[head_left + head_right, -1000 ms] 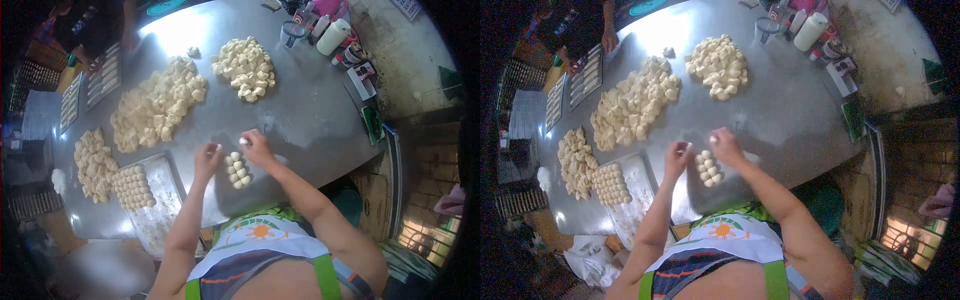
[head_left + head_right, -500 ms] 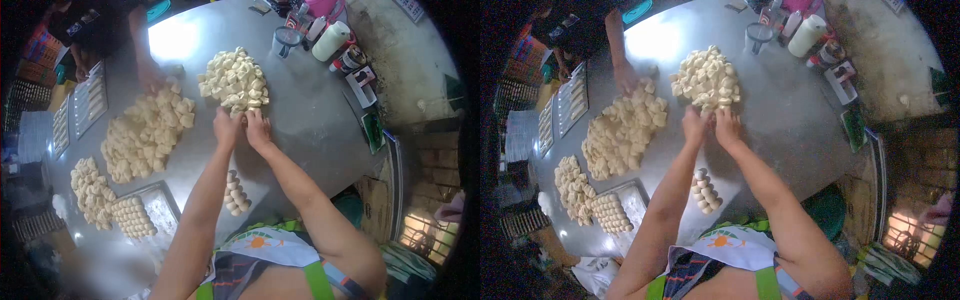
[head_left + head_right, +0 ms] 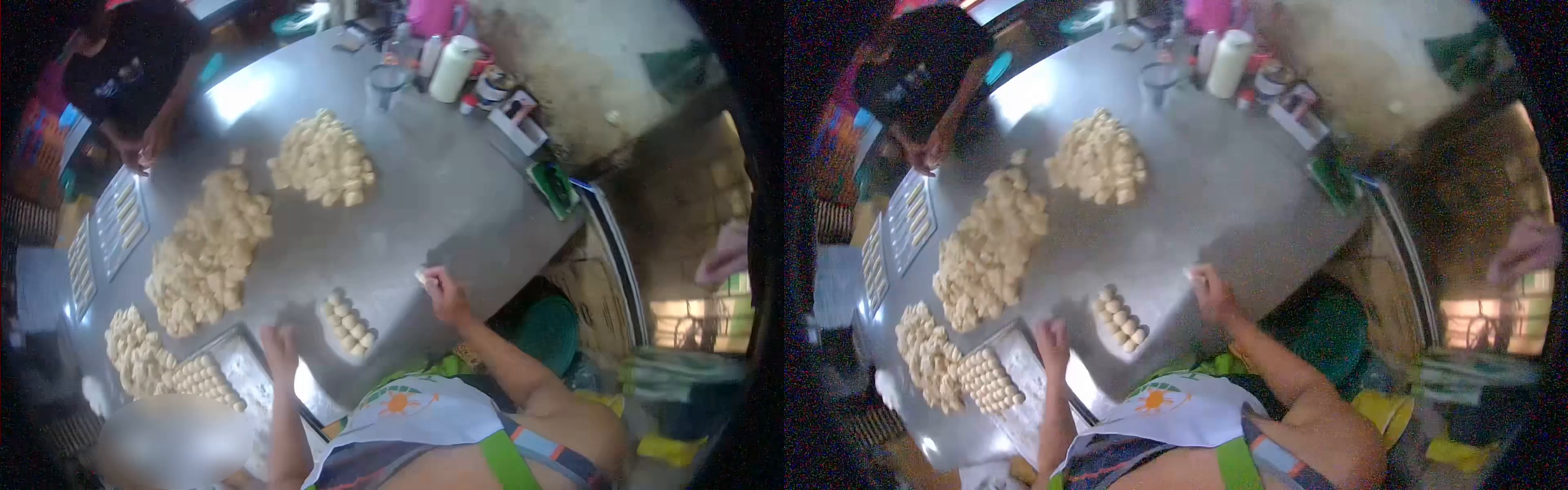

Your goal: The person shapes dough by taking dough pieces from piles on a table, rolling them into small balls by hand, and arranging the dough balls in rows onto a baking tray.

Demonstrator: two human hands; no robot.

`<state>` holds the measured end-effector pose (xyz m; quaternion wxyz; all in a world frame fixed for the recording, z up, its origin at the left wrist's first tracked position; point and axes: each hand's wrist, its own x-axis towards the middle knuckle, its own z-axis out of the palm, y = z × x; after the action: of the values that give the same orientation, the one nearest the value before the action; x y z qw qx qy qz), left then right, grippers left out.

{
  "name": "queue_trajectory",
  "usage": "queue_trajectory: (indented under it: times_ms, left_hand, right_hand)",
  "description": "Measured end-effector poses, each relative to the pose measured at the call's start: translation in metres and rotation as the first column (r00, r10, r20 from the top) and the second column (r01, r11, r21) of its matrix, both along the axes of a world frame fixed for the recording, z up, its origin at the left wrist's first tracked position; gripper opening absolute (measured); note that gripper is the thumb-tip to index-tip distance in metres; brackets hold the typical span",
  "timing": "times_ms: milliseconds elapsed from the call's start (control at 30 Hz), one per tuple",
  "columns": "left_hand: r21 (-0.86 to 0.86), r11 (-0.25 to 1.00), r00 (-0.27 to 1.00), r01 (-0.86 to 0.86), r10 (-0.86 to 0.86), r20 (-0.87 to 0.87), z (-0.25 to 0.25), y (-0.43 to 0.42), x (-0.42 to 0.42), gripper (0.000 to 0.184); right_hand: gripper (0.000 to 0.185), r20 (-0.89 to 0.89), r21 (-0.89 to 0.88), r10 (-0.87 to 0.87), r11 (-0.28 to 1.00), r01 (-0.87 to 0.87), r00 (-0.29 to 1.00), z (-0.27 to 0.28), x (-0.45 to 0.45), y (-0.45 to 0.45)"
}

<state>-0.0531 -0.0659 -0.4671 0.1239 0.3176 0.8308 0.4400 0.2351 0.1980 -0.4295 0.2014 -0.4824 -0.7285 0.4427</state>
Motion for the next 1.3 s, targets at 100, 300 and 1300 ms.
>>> queue_trajectory:
  times_ms: [100, 300, 1300]
  left_hand:
    - [-0.434, 0.897, 0.945, 0.09, -0.214, -0.247, -0.023, -0.051, 0.061, 0.026]
    - [-0.506, 0.852, 0.958, -0.133, -0.02, -0.287, -0.021, 0.001, 0.044, 0.036]
    - [-0.446, 0.891, 0.935, -0.081, -0.087, -0.345, -0.018, 0.025, -0.002, 0.02]
  right_hand:
    - [0.014, 0.016, 0.493, 0.199, 0.851, -0.181, 0.98, -0.048, 0.043, -0.038]
    - [0.02, 0.564, 0.471, 0.165, 0.74, -0.48, 0.809, -0.065, -0.033, -0.007]
    - [0.021, 0.325, 0.521, 0.378, 0.694, -0.498, 0.867, -0.08, -0.059, 0.0]
